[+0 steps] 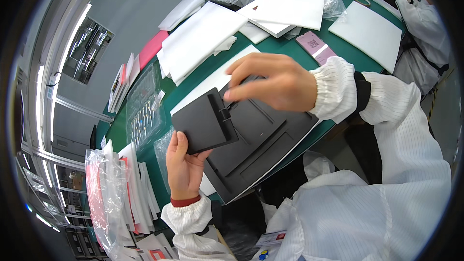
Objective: Assembling and checking the back casing and internal components of an electronic display unit.
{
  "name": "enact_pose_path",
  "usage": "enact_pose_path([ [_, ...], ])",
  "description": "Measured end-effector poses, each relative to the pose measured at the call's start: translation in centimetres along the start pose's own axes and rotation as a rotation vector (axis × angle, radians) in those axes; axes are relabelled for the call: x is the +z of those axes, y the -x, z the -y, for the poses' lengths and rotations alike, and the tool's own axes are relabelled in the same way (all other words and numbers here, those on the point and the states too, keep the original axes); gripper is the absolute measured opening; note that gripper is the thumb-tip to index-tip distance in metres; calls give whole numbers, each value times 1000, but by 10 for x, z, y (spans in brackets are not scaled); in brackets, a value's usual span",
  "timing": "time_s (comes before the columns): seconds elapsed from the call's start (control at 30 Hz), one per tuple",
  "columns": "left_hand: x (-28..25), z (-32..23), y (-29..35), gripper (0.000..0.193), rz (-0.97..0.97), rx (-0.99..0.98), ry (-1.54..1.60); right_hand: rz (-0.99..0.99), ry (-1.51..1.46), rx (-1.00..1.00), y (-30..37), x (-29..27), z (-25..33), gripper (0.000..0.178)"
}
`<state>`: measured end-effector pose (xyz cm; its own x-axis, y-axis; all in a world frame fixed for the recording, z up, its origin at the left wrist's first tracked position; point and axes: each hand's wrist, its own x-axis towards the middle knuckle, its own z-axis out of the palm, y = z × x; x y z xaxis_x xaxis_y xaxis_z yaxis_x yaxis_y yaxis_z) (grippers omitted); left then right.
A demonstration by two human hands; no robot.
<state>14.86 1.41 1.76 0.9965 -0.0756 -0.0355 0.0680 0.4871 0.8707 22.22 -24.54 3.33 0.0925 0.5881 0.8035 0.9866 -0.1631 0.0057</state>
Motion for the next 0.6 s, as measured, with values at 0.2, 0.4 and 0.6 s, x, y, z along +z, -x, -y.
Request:
enact_pose_path([
  [0.2, -4, 5, 15, 26, -61, 106, -30, -251, -149, 578, 26, -1, 14, 20],
  [0.4, -2, 11, 23, 28, -84, 131, -47, -254, -232, 653, 39, -2, 17, 23],
  [0.6, -5, 19, 26, 31, -88, 167, -80, -185, -211, 602, 43, -3, 16, 24],
])
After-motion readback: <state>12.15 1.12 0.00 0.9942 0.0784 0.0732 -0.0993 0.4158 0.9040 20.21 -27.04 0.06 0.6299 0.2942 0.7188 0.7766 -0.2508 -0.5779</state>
